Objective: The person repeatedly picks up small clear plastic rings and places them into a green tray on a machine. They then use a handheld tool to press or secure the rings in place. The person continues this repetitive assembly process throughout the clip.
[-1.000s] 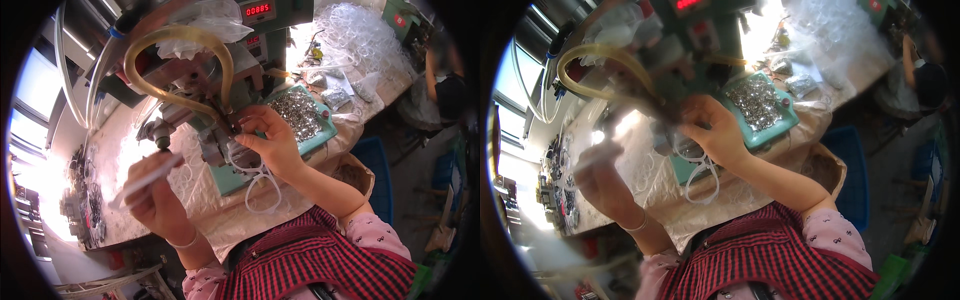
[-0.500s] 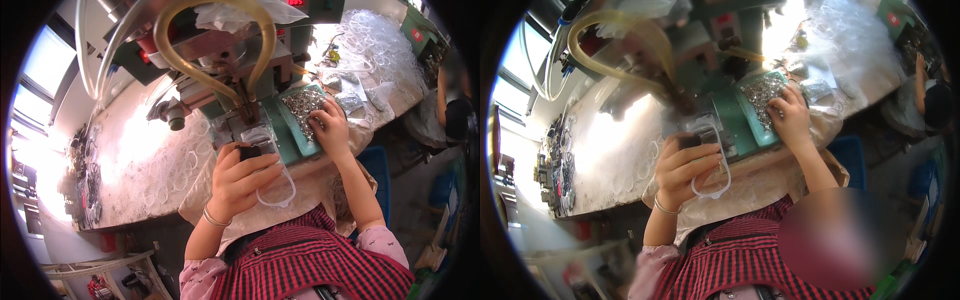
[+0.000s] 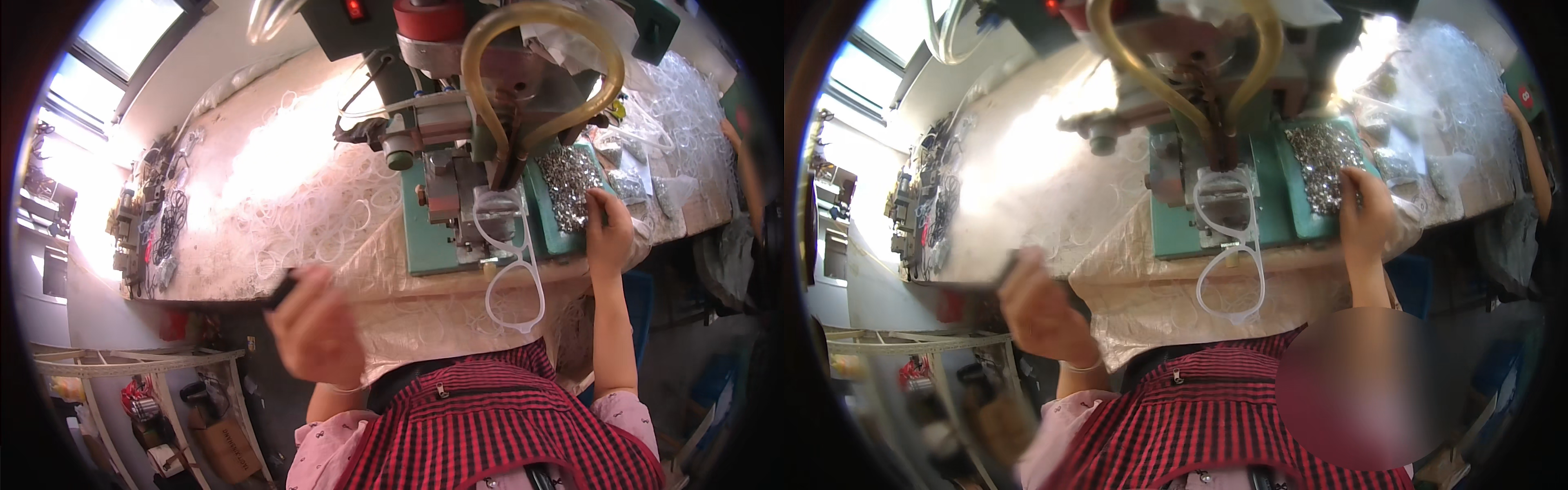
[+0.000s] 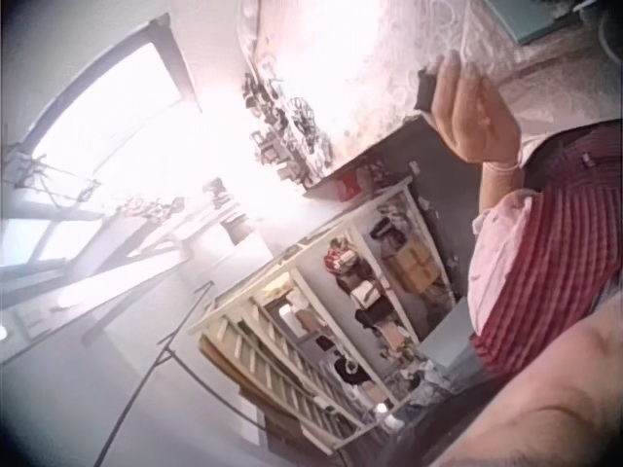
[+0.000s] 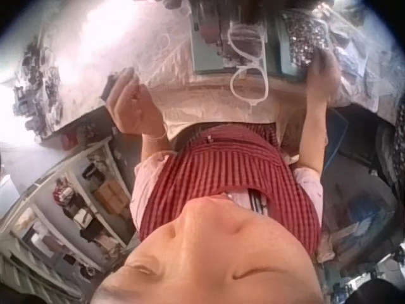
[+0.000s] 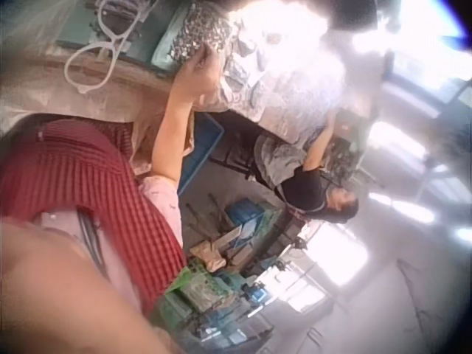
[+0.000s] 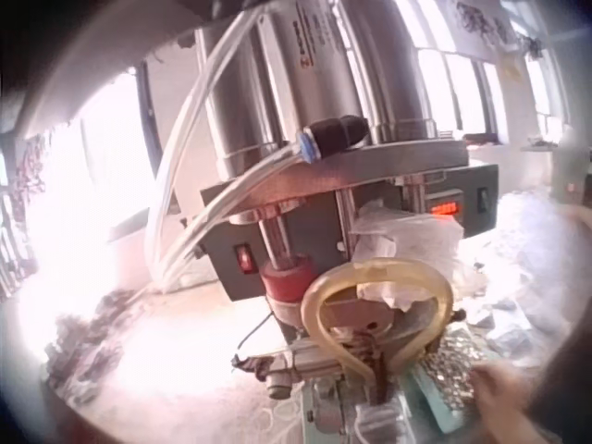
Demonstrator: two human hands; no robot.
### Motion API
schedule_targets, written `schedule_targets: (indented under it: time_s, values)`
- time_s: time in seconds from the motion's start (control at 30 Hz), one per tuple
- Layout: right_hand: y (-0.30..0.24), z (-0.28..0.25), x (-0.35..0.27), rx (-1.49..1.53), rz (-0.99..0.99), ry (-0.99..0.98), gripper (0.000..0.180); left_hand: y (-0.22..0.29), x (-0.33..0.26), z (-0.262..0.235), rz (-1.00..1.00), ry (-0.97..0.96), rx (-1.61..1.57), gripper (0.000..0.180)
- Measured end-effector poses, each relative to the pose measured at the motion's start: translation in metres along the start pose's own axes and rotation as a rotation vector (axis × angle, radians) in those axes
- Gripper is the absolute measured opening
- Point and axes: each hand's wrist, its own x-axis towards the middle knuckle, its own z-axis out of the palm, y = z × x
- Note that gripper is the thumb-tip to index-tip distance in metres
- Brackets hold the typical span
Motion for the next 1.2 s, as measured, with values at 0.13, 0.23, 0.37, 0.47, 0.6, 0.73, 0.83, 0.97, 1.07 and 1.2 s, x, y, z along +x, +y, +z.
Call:
schedule_targets:
  time_s: [0.13,0.23,0.37,0.47,0.6,0.73,0.83,0.97,1.07,1.2]
  values:
    - [-0.007,0.004,0.011,0.008,-0.095,-0.045,0.010,-0.029,0.050,-0.022,-0.090,-0.108,0.300,0.019]
    - [-0.014,0.022,0.017,-0.014,-0.149,-0.056,0.010,-0.066,0.026,0.013,-0.118,-0.518,0.662,0.041]
    - [-0.015,0.021,0.010,0.047,-0.095,-0.006,0.012,-0.137,-0.051,0.050,-0.303,-0.661,0.664,0.029]
    - [-0.018,-0.013,0.003,-0.007,-0.084,0.062,0.014,-0.142,-0.059,0.049,-0.230,-0.384,0.458,0.013]
    - [0.009,-0.057,-0.024,-0.002,0.064,0.034,0.016,-0.143,-0.022,0.010,-0.658,-0.171,0.071,0.025]
    - [-0.012,-0.061,-0.032,0.398,0.358,-0.097,0.015,-0.181,-0.037,-0.011,-0.836,-0.115,0.054,0.027]
    - [-0.065,-0.041,-0.001,0.598,0.160,-0.219,0.015,-0.187,-0.047,0.020,-0.984,-0.185,-0.091,0.024]
    - [-0.103,0.003,0.035,0.619,-0.011,-0.249,0.024,-0.136,-0.025,0.072,-0.856,-0.183,-0.326,0.014]
    - [-0.119,0.018,0.035,0.733,0.150,-0.257,0.038,-0.095,-0.010,0.077,-0.824,-0.139,-0.509,0.013]
    - [-0.123,0.017,0.023,0.764,0.247,-0.248,0.047,-0.063,0.004,0.070,-0.712,-0.096,-0.769,0.017]
